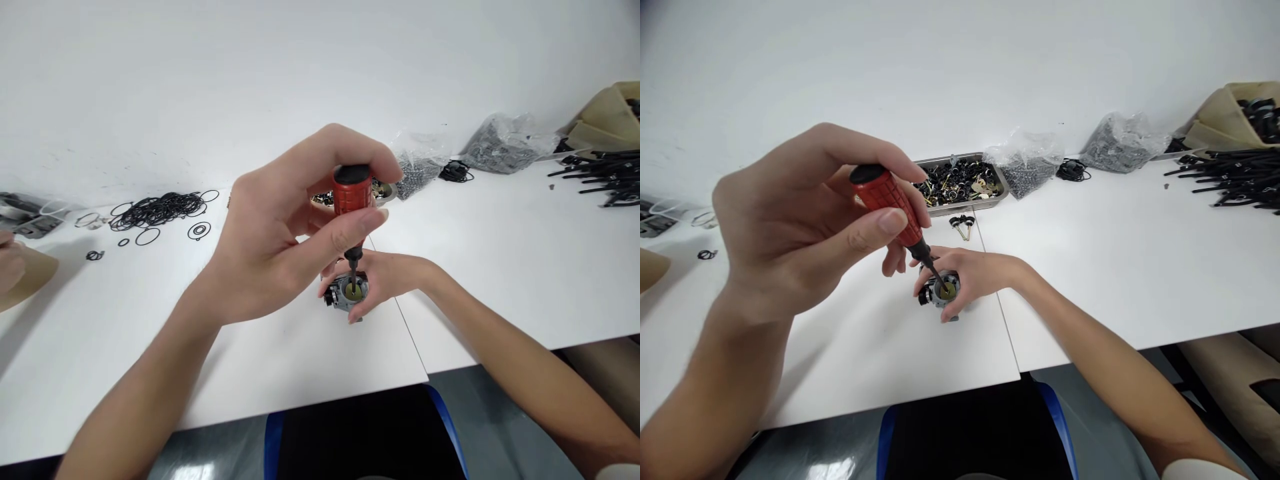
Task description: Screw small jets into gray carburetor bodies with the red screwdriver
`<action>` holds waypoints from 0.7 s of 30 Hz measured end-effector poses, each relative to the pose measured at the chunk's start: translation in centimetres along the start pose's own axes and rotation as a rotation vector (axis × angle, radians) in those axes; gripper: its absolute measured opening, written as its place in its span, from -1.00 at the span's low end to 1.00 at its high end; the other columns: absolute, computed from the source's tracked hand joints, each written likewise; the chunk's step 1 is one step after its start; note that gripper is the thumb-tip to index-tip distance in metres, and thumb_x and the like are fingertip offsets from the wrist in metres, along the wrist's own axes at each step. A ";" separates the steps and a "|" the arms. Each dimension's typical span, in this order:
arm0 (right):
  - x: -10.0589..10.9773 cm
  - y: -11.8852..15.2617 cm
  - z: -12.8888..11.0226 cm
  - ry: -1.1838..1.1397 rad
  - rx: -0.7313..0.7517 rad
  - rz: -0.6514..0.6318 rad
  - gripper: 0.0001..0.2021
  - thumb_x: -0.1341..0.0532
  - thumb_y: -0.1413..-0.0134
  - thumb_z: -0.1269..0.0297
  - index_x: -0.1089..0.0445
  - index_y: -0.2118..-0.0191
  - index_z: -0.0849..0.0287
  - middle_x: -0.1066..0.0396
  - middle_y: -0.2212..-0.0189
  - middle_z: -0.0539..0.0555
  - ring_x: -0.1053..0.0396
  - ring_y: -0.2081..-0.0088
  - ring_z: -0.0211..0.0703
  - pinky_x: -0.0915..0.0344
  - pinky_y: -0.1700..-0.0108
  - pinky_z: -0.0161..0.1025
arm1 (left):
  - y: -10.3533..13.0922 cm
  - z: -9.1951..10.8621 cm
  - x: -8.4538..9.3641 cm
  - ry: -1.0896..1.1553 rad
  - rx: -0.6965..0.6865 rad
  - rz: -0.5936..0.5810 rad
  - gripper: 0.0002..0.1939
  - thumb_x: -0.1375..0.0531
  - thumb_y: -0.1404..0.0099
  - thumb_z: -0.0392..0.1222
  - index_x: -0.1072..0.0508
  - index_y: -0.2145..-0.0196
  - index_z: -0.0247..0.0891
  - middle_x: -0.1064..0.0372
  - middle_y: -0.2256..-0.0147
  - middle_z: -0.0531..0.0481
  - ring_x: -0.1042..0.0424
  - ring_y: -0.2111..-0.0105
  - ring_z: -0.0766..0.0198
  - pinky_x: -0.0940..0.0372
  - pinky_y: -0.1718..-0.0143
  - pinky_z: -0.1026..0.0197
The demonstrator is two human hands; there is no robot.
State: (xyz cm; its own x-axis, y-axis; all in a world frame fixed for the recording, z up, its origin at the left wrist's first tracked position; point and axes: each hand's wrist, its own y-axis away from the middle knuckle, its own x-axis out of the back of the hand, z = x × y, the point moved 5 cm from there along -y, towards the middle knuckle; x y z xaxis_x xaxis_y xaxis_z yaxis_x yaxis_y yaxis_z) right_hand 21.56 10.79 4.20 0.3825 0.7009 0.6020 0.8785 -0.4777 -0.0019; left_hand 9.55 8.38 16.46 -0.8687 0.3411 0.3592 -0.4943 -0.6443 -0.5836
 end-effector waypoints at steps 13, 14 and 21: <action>-0.2 0.0 0.1 -0.057 -0.012 -0.022 -0.54 -0.43 0.07 0.15 -0.46 0.00 0.05 -0.39 0.01 0.06 -0.35 -0.05 -0.06 -0.28 -0.13 -0.17 | 0.1 -0.1 -0.1 -0.026 -0.025 -0.030 -0.78 -0.22 -0.32 -0.16 -0.46 0.08 -0.20 -0.39 0.29 -0.08 -0.42 0.36 0.28 -0.41 0.49 0.25; -0.2 0.0 0.1 -0.070 -0.026 -0.029 -0.54 -0.42 0.07 0.15 -0.46 -0.01 0.05 -0.39 0.02 0.06 -0.36 -0.04 -0.06 -0.29 -0.13 -0.16 | 0.2 -0.1 -0.1 -0.029 -0.014 -0.032 -0.77 -0.22 -0.32 -0.16 -0.45 0.07 -0.19 -0.40 0.28 -0.08 -0.43 0.36 0.27 -0.41 0.48 0.24; 0.2 -0.1 -0.2 -0.044 0.009 0.009 -0.59 -0.44 0.12 0.15 -0.50 0.07 0.04 -0.21 -0.18 0.05 -0.26 -0.16 0.04 -0.31 -0.15 -0.14 | 0.2 1.2 -0.3 -0.035 -0.043 -0.117 -0.79 -0.20 -0.33 -0.18 -0.47 0.09 -0.22 -0.45 0.23 -0.08 -0.46 0.39 0.26 -0.39 0.55 0.22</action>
State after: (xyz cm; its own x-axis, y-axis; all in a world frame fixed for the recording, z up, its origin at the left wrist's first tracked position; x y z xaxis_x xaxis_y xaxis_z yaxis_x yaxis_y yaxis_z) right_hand 21.45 10.88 4.51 0.4026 0.7191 0.5664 0.8773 -0.4797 -0.0146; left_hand 9.75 7.35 17.07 -0.8037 0.3874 0.4516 -0.5937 -0.5716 -0.5664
